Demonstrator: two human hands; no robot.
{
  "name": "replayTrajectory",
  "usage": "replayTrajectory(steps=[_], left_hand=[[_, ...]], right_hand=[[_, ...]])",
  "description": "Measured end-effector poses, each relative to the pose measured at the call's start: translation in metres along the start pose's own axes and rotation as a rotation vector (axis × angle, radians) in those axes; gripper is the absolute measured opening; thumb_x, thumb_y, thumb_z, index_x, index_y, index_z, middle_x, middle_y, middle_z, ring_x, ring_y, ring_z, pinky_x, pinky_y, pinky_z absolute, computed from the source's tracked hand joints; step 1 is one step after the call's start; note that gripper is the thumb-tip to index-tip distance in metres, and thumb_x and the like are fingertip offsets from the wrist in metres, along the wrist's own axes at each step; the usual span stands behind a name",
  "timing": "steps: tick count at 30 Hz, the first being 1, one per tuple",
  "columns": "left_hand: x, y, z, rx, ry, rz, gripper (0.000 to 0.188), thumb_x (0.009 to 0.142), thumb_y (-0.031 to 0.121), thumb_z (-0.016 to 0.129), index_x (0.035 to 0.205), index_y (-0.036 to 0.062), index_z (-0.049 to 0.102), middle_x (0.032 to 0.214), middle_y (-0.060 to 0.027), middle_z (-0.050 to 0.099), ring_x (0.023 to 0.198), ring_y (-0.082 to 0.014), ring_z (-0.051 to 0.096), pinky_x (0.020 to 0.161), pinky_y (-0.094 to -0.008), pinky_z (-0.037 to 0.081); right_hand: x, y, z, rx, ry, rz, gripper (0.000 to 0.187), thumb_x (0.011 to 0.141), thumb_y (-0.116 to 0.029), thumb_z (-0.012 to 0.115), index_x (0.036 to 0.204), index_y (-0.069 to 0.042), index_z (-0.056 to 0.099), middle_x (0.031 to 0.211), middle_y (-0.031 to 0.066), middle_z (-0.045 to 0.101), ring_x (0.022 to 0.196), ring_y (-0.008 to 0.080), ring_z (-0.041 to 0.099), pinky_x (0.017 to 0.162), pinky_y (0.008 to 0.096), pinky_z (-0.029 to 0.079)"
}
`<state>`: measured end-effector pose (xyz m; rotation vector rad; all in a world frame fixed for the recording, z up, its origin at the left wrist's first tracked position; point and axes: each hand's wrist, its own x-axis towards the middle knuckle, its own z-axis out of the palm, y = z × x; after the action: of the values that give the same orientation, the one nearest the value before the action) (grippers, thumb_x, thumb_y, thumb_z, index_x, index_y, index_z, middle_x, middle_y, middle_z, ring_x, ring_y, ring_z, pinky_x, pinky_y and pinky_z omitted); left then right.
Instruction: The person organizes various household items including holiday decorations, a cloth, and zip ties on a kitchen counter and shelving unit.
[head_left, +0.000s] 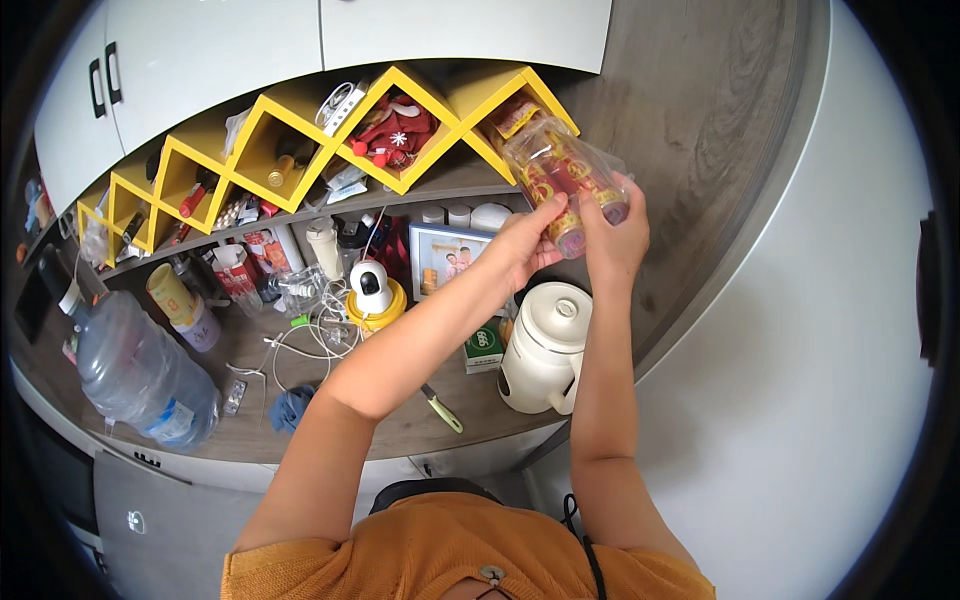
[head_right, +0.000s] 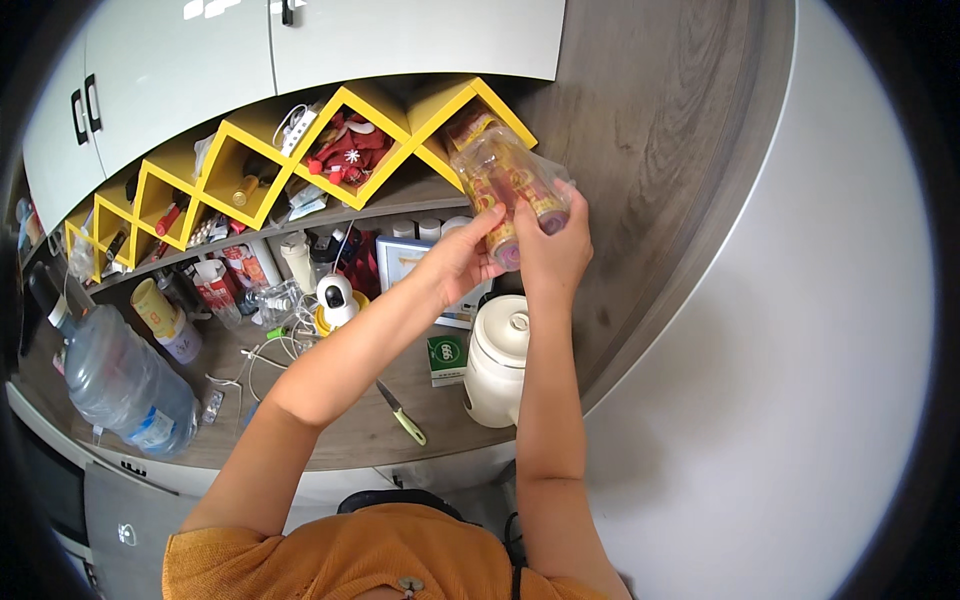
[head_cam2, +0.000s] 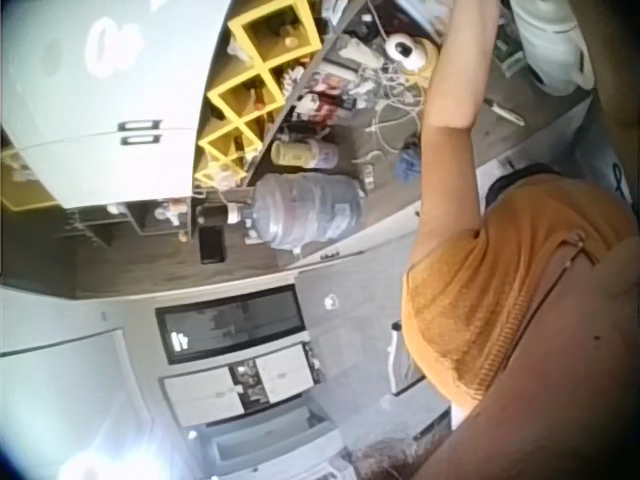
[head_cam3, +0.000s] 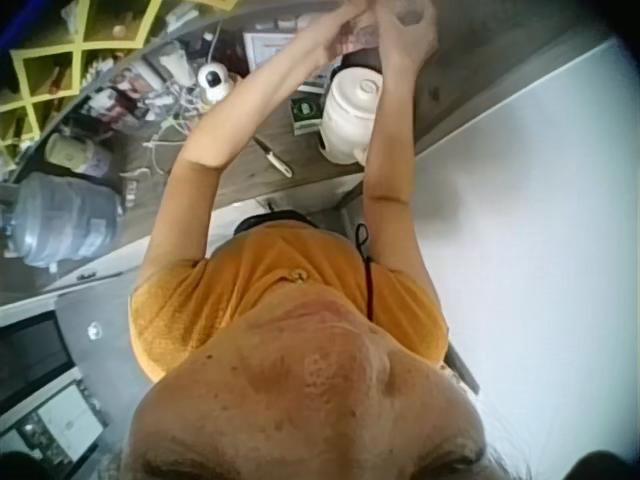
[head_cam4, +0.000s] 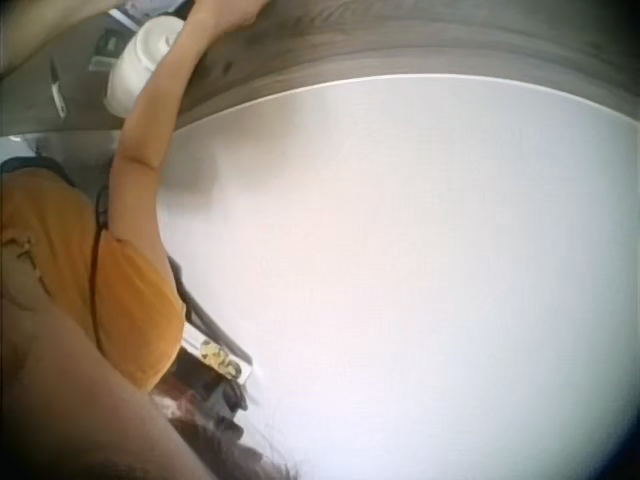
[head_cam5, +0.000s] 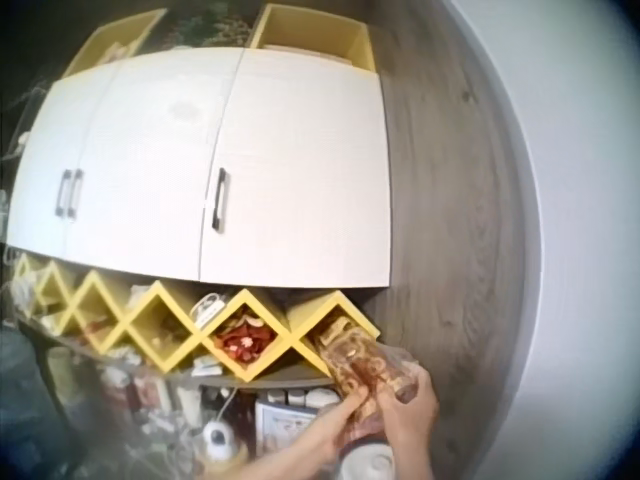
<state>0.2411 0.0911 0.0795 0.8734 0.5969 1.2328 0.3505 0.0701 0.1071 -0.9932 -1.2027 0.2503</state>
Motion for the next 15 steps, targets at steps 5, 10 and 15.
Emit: replayTrajectory(steps=[5,10,15], left_hand=[[-0.036,-0.008,0.013,0.085,-0.026,-0.036,0.047,0.076,0.043,0.063,0.099,0.0033,0.054,0.085,-0.0041,0.06,0.07,-0.0105,0.057,0.065,-0.0233,0.045],[-0.069,-0.023,0.023,0.174,-0.096,-0.054,0.043,0.082,0.044,0.055,0.1,0.0046,0.053,0.089,-0.0028,0.059,0.073,-0.0088,0.056,0.069,-0.0208,0.045],[-0.1,-0.039,0.016,0.366,-0.266,-0.011,0.052,0.085,0.051,0.045,0.106,0.0033,0.049,0.101,-0.0064,0.056,0.092,-0.0128,0.053,0.082,-0.0261,0.041]], right_hand=[[-0.026,-0.015,-0.028,0.06,0.023,0.019,0.039,0.068,-0.014,0.066,0.103,-0.002,0.055,0.091,0.0099,0.059,0.08,0.016,0.055,0.073,0.028,0.044],[-0.054,-0.022,-0.055,0.155,0.061,-0.015,0.032,0.07,-0.008,0.065,0.1,-0.001,0.055,0.093,0.0082,0.058,0.08,0.0137,0.055,0.072,0.0256,0.044],[-0.083,-0.024,-0.086,0.316,0.093,-0.038,0.029,0.078,-0.002,0.057,0.105,0.002,0.05,0.1,0.01,0.056,0.09,0.015,0.054,0.08,0.0276,0.043]])
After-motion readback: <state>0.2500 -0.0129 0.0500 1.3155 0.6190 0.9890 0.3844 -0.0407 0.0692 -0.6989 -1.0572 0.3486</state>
